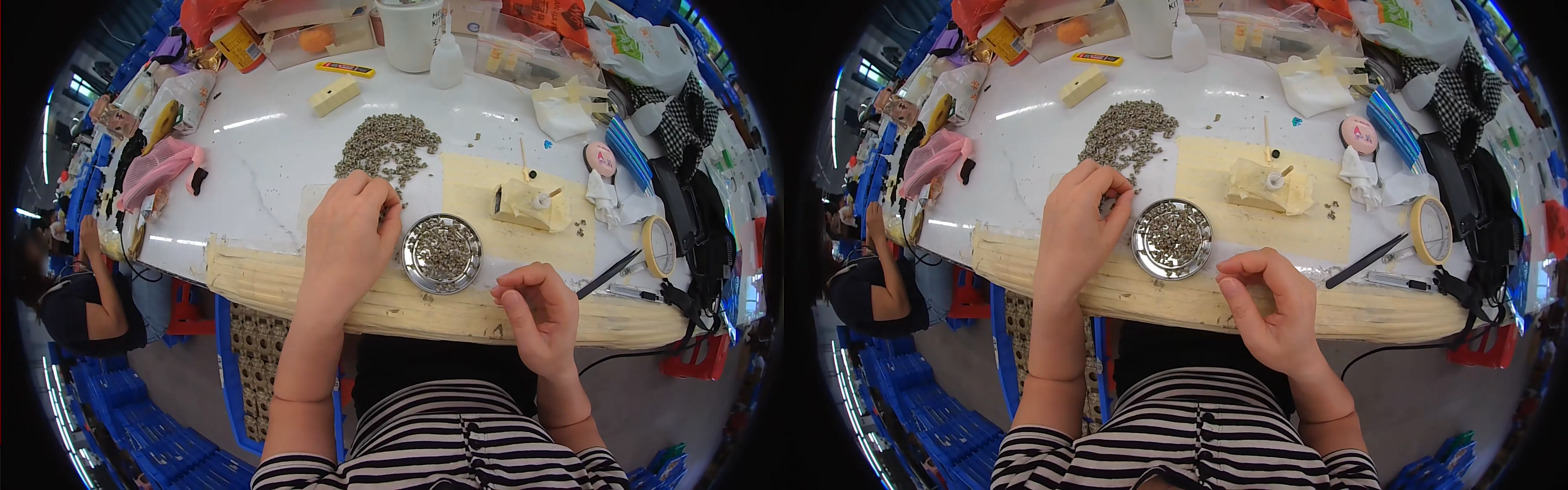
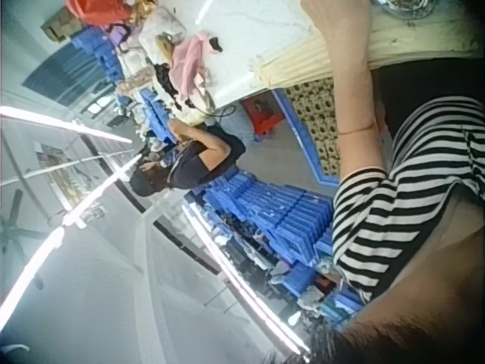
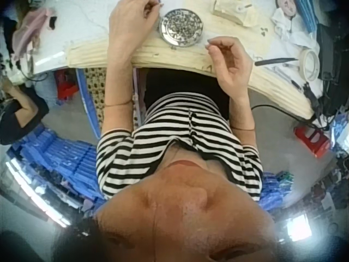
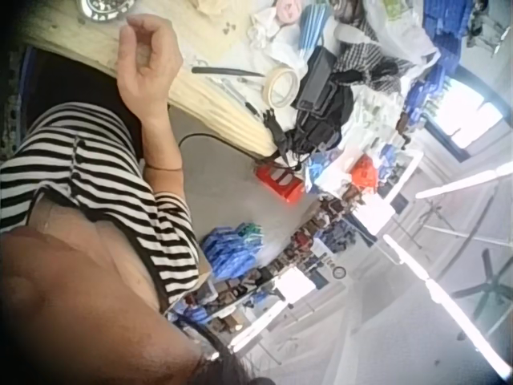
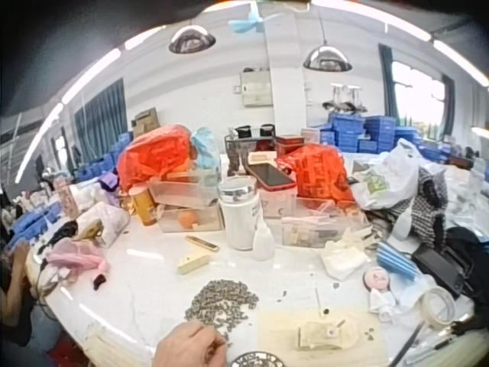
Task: The person picks up a small metal piece and a plastic component from the table and joins them together by hand.
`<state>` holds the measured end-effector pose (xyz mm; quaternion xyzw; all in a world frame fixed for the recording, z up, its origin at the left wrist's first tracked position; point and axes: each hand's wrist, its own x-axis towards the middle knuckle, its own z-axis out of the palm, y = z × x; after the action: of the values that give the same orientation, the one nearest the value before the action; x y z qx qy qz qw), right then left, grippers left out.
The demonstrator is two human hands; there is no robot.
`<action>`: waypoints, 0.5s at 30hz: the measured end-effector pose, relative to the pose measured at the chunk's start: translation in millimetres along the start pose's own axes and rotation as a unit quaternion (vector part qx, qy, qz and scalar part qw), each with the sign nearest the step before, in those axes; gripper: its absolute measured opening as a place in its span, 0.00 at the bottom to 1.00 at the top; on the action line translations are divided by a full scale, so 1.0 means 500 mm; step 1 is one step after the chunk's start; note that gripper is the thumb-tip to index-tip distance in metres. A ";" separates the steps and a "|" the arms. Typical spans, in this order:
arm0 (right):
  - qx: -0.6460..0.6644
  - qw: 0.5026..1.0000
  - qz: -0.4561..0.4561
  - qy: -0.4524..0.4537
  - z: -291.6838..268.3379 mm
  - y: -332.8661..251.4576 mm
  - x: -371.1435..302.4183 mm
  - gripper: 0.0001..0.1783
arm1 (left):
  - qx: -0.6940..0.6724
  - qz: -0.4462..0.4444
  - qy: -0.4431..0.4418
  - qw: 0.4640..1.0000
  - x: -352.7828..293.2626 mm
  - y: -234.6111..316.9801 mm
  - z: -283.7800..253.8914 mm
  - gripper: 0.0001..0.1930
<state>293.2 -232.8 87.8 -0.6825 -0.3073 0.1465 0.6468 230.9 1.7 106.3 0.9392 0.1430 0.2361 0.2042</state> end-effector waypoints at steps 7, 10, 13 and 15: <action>-0.008 1.000 0.001 -0.004 0.001 0.000 0.000 0.06 | -0.024 0.014 0.002 1.000 0.001 0.000 0.006 0.05; -0.003 1.000 0.007 -0.005 0.002 -0.004 0.000 0.06 | -0.018 0.027 0.008 0.999 0.001 -0.003 0.008 0.04; 0.000 1.000 0.007 -0.004 0.003 -0.003 0.001 0.05 | -0.011 0.028 0.025 0.999 -0.003 -0.005 0.007 0.04; -0.001 1.000 0.006 -0.003 0.003 -0.005 0.001 0.05 | -0.044 0.031 0.047 0.997 -0.005 -0.004 0.004 0.03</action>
<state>292.0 -231.4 90.0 -0.6844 -0.3054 0.1524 0.6443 229.8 1.8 102.8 0.9209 0.1130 0.2926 0.2314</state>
